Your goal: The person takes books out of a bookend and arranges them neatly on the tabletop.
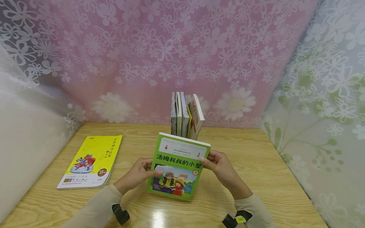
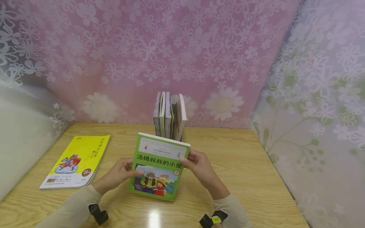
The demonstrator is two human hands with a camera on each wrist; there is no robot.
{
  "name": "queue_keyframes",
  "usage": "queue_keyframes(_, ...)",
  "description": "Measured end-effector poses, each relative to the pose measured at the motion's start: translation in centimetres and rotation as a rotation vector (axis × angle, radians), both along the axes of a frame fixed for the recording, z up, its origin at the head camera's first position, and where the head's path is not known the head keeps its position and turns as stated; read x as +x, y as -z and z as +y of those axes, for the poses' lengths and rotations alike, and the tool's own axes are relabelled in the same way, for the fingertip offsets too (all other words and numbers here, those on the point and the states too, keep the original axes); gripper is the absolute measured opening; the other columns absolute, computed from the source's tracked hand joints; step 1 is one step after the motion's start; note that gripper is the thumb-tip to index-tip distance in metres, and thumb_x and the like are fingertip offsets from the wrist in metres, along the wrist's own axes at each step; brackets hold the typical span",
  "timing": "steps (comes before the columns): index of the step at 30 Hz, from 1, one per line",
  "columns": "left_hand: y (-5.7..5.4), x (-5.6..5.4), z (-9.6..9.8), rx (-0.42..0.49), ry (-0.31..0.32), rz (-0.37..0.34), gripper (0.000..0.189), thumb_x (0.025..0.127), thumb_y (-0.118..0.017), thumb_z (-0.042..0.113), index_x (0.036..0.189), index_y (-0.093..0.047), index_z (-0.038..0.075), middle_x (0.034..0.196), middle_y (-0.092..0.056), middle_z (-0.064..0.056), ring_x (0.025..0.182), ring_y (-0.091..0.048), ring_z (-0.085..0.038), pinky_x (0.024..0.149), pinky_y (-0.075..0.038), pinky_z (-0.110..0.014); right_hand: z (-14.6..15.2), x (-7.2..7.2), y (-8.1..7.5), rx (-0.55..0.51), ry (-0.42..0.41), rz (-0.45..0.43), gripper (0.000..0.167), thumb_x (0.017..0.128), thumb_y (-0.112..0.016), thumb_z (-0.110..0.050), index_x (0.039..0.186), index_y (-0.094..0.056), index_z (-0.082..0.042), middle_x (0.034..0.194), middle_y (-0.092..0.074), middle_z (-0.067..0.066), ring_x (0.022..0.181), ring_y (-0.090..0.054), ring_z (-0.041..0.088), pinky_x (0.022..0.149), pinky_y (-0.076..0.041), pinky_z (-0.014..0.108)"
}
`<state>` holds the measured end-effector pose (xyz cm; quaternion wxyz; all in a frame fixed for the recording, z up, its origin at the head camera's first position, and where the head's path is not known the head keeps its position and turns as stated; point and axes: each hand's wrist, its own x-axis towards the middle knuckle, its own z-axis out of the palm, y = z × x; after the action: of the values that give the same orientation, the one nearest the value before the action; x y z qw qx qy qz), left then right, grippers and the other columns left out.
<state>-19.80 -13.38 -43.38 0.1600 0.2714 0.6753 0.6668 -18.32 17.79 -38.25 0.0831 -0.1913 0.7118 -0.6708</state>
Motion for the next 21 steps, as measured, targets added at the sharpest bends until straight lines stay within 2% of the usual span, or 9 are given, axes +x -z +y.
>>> queue_keyframes(4, 0.1, 0.0, -0.3, -0.019, -0.019, 0.001, 0.042, 0.09, -0.066, 0.008, 0.131, -0.057, 0.0, 0.117, -0.067, -0.014, 0.099, -0.068, -0.024, 0.082, -0.056, -0.037, 0.1, -0.3, 0.3, -0.004, -0.043, 0.003, 0.044, 0.096, -0.059, -0.013, 0.131, -0.049, 0.012, 0.118, -0.065, 0.021, 0.099, -0.068, 0.017, 0.086, -0.054, 0.032)
queue_keyframes(9, -0.1, 0.1, -1.1, -0.055, -0.058, -0.011, 0.043, 0.091, -0.067, 0.013, 0.131, -0.058, 0.002, 0.117, -0.067, -0.015, 0.099, -0.068, -0.024, 0.082, -0.055, -0.036, 0.3, -0.9, 0.8, -0.045, -0.092, 0.019, 0.043, 0.099, -0.052, -0.011, 0.134, -0.046, 0.014, 0.119, -0.066, 0.009, 0.105, -0.065, 0.017, 0.091, -0.052, 0.032)
queue_keyframes(14, -0.3, 0.3, -2.4, -0.073, -0.093, -0.025, 0.044, 0.092, -0.066, 0.015, 0.133, -0.056, 0.002, 0.118, -0.067, -0.013, 0.099, -0.068, -0.022, 0.082, -0.055, -0.035, 0.4, -1.5, 0.8, -0.128, -0.001, 0.032, 0.045, 0.1, -0.051, -0.011, 0.134, -0.041, 0.018, 0.117, -0.066, 0.0, 0.109, -0.064, 0.015, 0.093, -0.05, 0.033)
queue_keyframes(16, -0.3, 0.4, -3.1, -0.075, -0.109, -0.024, 0.045, 0.092, -0.065, 0.015, 0.134, -0.055, 0.001, 0.118, -0.068, -0.009, 0.099, -0.068, -0.021, 0.082, -0.056, -0.035, 0.3, -1.8, 0.6, -0.151, 0.041, 0.049, 0.046, 0.1, -0.051, -0.012, 0.135, -0.041, 0.017, 0.118, -0.066, 0.003, 0.11, -0.063, 0.015, 0.094, -0.049, 0.033)
queue_keyframes(21, -0.4, 0.4, -4.9, -0.066, -0.132, -0.006, 0.046, 0.094, -0.062, 0.012, 0.137, -0.051, 0.0, 0.119, -0.068, -0.003, 0.102, -0.067, -0.02, 0.083, -0.055, -0.035, 0.2, -2.6, 0.3, -0.159, 0.099, 0.083, 0.048, 0.1, -0.052, -0.013, 0.137, -0.041, 0.015, 0.129, -0.059, 0.02, 0.115, -0.061, 0.017, 0.096, -0.047, 0.034)
